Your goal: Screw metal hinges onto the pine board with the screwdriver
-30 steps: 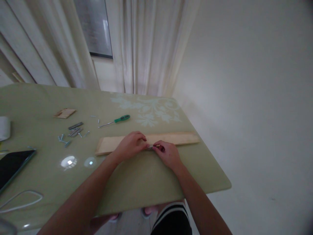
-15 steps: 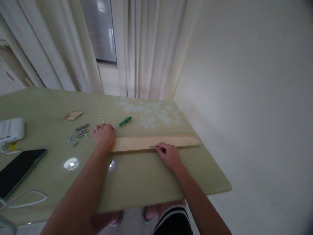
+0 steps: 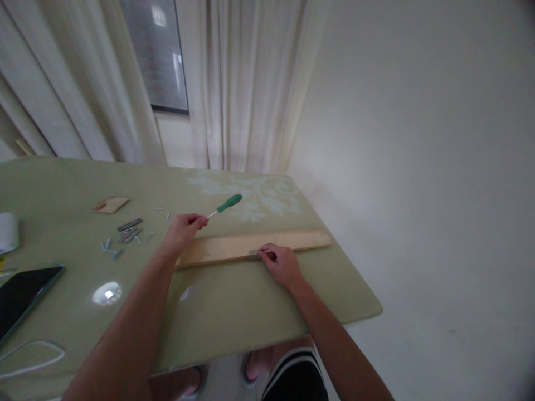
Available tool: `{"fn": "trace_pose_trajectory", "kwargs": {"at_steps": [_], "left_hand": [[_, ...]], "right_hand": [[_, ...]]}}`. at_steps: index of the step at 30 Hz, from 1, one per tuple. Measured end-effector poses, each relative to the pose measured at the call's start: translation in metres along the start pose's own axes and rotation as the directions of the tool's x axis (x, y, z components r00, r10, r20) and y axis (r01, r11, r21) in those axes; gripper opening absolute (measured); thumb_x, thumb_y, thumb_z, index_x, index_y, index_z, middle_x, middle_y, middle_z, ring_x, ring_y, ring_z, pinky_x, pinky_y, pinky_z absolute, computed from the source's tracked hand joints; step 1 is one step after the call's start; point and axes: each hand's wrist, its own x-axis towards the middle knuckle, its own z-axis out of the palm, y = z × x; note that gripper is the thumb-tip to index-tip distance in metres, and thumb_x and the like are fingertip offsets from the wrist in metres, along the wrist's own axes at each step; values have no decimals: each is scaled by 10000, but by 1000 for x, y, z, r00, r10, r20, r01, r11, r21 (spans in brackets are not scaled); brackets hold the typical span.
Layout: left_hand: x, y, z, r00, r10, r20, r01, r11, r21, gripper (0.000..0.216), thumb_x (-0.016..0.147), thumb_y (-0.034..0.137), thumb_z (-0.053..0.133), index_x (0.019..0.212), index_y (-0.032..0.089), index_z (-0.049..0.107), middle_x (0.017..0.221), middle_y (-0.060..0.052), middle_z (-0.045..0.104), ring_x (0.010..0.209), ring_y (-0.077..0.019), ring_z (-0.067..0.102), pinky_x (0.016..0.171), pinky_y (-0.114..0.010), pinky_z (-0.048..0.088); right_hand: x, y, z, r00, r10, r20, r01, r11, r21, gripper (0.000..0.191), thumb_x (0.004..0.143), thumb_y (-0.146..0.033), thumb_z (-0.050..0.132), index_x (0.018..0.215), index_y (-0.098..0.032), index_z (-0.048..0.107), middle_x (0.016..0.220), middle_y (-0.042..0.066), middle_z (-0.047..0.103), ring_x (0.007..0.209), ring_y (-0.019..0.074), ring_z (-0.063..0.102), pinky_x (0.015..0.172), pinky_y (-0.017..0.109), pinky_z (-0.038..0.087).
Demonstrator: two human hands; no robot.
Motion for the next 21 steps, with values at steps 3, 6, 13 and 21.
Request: {"fn": "trace_pose_trajectory", "kwargs": {"at_steps": [3,6,13,21], "left_hand": [[-12,25,23,978,176,111,-155,971,-180,543,908,646,484,918,187,775,909,-88,784,872,-222,696,785,-317,539],[-29,46,49,921,318,226,-241,919,-310,521,863,648,532,812,185,766,803,-59,757,804,-205,676,758,-306,526],[-55,62,70,816,477,327,-319,843,-434,374,897,510,600,893,191,795,788,-21,761,749,-181,656,704,-281,496],[-56,61,78,778,561,284,-450,812,-372,183,911,347,664,944,229,800,930,-39,780,902,-209,684,862,-318,509]], "right_hand": [[-1,-2,-3,1000,5,15,-5,999,32,327,995,-483,600,1011,-235,813,790,45,793,686,183,705,691,263,467],[-2,-1,-5,999,-4,38,1,996,86,605,1059,-635,365,1022,-229,811,714,39,745,685,186,687,692,268,467],[-5,7,0,995,97,2,-95,973,209,958,902,-927,95,560,-225,650,527,50,560,584,196,578,645,313,463],[-1,1,1,946,324,-11,-291,864,410,970,979,-830,96,851,-186,810,516,23,572,539,169,570,583,277,466]]}}
